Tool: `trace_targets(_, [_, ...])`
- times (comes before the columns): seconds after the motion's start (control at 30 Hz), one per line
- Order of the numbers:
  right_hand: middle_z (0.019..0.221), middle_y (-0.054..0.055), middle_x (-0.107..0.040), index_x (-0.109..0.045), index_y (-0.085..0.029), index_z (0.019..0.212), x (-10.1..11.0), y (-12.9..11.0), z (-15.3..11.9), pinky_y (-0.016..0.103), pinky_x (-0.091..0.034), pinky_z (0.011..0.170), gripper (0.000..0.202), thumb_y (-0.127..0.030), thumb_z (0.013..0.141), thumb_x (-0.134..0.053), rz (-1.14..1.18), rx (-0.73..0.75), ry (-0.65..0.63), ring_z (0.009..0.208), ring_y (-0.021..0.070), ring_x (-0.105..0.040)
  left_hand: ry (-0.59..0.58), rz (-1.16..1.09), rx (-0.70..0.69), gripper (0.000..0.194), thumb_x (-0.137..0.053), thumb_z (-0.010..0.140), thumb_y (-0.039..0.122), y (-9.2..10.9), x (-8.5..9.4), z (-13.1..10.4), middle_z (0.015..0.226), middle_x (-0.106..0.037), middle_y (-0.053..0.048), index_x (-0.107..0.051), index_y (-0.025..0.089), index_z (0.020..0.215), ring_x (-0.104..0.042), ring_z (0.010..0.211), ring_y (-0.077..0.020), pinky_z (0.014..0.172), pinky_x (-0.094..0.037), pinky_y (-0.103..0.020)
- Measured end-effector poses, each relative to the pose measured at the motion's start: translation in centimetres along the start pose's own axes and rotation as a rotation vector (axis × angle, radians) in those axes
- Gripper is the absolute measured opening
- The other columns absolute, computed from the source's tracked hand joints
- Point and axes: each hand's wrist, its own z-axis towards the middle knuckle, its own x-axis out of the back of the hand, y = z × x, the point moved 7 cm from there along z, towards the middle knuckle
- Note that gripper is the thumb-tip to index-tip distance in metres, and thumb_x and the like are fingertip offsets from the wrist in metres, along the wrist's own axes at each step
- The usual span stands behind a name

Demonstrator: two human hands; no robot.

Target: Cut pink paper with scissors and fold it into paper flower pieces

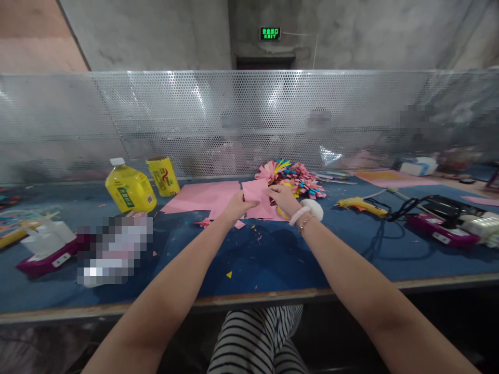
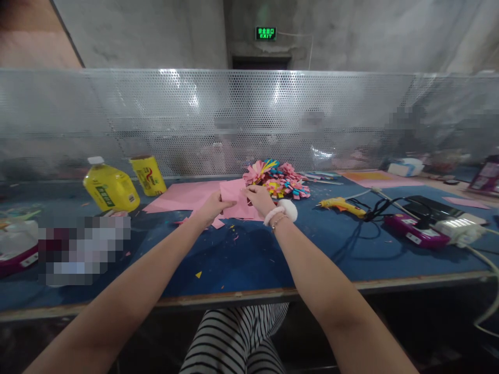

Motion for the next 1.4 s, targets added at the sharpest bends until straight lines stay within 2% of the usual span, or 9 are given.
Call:
trace_targets(0.1, [0.045, -0.004, -0.039, -0.043, -0.015, 0.051, -0.1, -0.1, 0.0, 0.019, -0.035, 0.043, 0.035, -0.044, 0.061, -0.059, -0.018, 0.004, -0.014, 0.043, 0.0063, -0.04, 0.007, -0.098, -0.04, 0.038, -0.066, 0.056, 0.023, 0.1, 0.0, 0.1, 0.085, -0.065, -0.006, -0.061, 0.013, 0.092, -0.057, 0.083, -0.0195, 0.076, -0.044, -0.033])
trace_targets(0.17, [0.045, -0.004, -0.039, -0.042, -0.015, 0.051, -0.1, 0.0, 0.0, 0.019, -0.035, 0.043, 0.035, -0.044, 0.061, -0.059, -0.02, 0.006, -0.022, 0.043, 0.0064, -0.041, 0.037, -0.191, -0.036, 0.035, -0.066, 0.056, 0.027, 0.1, 0.2, 0.2, 0.085, -0.065, -0.006, -0.062, 0.014, 0.089, -0.057, 0.085, -0.02, 0.078, -0.043, -0.033])
trace_targets(0.33, [0.046, -0.004, -0.042, -0.043, -0.015, 0.052, -0.1, 0.1, 0.0, 0.018, -0.036, 0.043, 0.033, -0.043, 0.062, -0.058, -0.018, -0.005, -0.023, 0.042, 0.006, -0.042, 0.166, -0.466, 0.095, 0.028, -0.066, 0.055, 0.029, -0.8, 1.0, 0.4, 0.072, -0.065, -0.003, -0.059, 0.015, 0.078, -0.059, 0.069, -0.0154, 0.065, -0.046, -0.028])
trace_targets(0.47, [0.047, -0.003, -0.042, -0.044, -0.015, 0.053, -0.2, 0.0, 0.0, 0.019, -0.036, 0.043, 0.031, -0.042, 0.064, -0.055, -0.011, 0.006, -0.021, 0.043, 0.0061, -0.042, 0.186, -0.575, 0.127, 0.023, -0.062, 0.057, 0.029, -1.0, 1.2, 0.7, 0.063, -0.062, -0.002, -0.056, 0.014, 0.074, -0.057, 0.058, -0.0133, 0.057, -0.044, -0.026])
trace_targets(0.67, [0.045, -0.004, -0.041, -0.042, -0.016, 0.052, -0.3, -0.1, -0.1, 0.019, -0.035, 0.043, 0.028, -0.038, 0.066, -0.052, -0.032, 0.025, -0.032, 0.041, 0.0056, -0.041, 0.209, -0.56, 0.094, 0.025, -0.062, 0.057, 0.033, -0.9, 1.5, 0.6, 0.059, -0.058, 0.0, -0.055, 0.014, 0.072, -0.053, 0.054, -0.0113, 0.053, -0.041, -0.023])
trace_targets(0.83, [0.045, -0.004, -0.041, -0.04, -0.016, 0.051, -0.3, -0.4, -0.1, 0.019, -0.035, 0.043, 0.028, -0.036, 0.068, -0.049, -0.082, 0.052, -0.054, 0.041, 0.0057, -0.041, 0.278, -0.49, 0.027, 0.019, -0.064, 0.054, 0.025, -0.2, 2.3, 0.2, 0.054, -0.052, 0.004, -0.054, 0.015, 0.066, -0.048, 0.049, -0.0066, 0.049, -0.038, -0.019])
trace_targets(1.03, [0.045, -0.004, -0.042, -0.04, -0.016, 0.052, -0.6, -0.5, -0.3, 0.02, -0.036, 0.045, 0.028, -0.035, 0.069, -0.048, -0.134, 0.067, -0.084, 0.041, 0.0064, -0.042, 0.372, -0.515, 0.024, 0.017, -0.063, 0.049, 0.018, -0.1, 3.0, 0.1, 0.052, -0.05, 0.005, -0.053, 0.015, 0.063, -0.046, 0.048, -0.0055, 0.05, -0.038, -0.019])
trace_targets(1.4, [0.048, -0.004, -0.039, -0.039, -0.016, 0.052, -0.5, -0.9, -0.4, 0.019, -0.036, 0.047, 0.027, -0.035, 0.069, -0.048, -0.14, 0.099, -0.073, 0.045, 0.0064, -0.041, 0.368, -0.497, 0.024, 0.013, -0.06, 0.049, 0.018, 0.1, 3.1, 0.0, 0.054, -0.053, 0.002, -0.054, 0.014, 0.058, -0.051, 0.053, -0.008, 0.057, -0.042, -0.022])
